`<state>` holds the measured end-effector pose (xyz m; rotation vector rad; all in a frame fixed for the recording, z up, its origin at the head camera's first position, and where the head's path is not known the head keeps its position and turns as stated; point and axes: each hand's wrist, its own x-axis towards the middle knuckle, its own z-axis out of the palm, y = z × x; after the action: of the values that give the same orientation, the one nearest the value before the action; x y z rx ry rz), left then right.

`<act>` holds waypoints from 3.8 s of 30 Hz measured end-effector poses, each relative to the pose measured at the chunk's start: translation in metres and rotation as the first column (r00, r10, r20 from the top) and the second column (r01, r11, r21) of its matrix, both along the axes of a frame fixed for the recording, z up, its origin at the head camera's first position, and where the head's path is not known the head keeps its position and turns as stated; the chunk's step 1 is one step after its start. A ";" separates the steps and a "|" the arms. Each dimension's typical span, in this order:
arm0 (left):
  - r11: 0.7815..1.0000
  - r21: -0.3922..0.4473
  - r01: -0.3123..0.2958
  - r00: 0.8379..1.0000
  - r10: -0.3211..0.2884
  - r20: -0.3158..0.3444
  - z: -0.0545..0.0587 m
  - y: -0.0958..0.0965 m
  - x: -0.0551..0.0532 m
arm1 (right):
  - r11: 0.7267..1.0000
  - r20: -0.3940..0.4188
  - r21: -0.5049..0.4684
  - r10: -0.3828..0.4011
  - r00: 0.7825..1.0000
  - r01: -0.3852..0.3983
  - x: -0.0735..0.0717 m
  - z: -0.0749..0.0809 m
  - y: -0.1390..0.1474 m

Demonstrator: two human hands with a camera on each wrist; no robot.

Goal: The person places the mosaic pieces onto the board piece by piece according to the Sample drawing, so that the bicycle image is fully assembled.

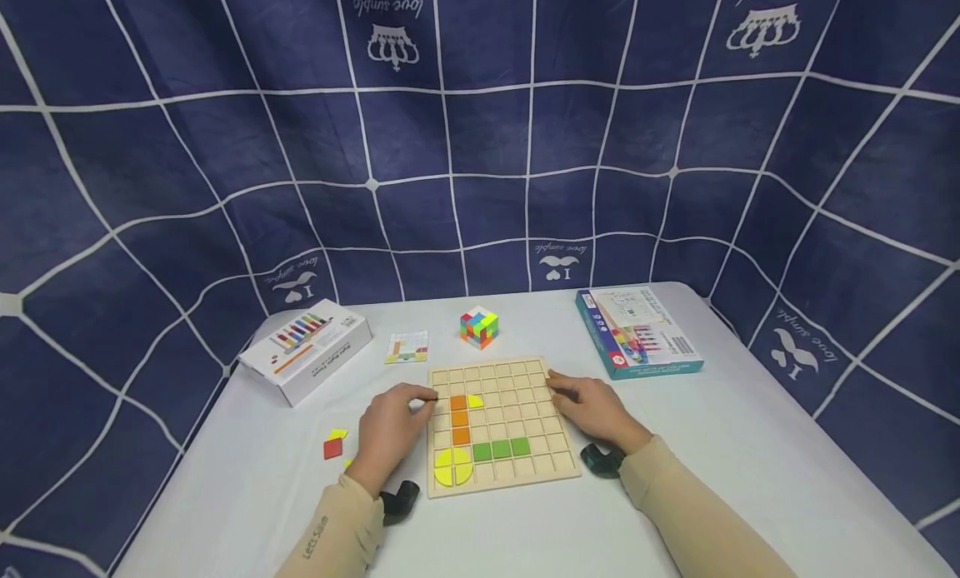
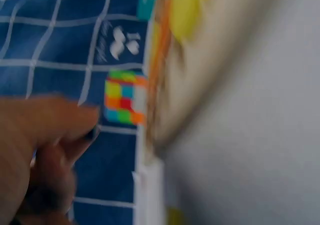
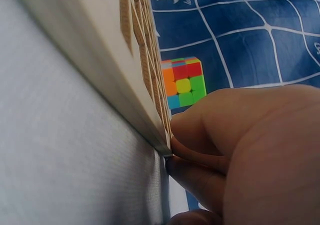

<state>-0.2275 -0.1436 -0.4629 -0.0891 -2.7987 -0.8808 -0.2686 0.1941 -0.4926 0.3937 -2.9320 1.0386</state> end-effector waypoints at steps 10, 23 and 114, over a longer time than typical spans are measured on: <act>0.865 0.010 0.501 0.864 -0.501 0.053 0.008 0.057 0.041 | 1.000 -0.029 0.000 0.018 0.999 -0.018 -0.001 0.002 0.000; 0.890 -0.044 0.453 0.890 -0.450 0.073 -0.003 0.075 0.051 | 1.000 -0.017 -0.006 0.014 1.000 -0.015 -0.001 0.000 0.001; 0.984 -0.177 0.008 0.984 0.023 0.176 -0.012 -0.081 0.046 | 1.000 -0.034 0.019 -0.008 0.999 0.009 0.007 -0.005 0.001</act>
<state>-0.1814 -0.2242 -0.4749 -0.0274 -3.0370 -0.6665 -0.2619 0.1950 -0.4977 0.3948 -2.9132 0.9937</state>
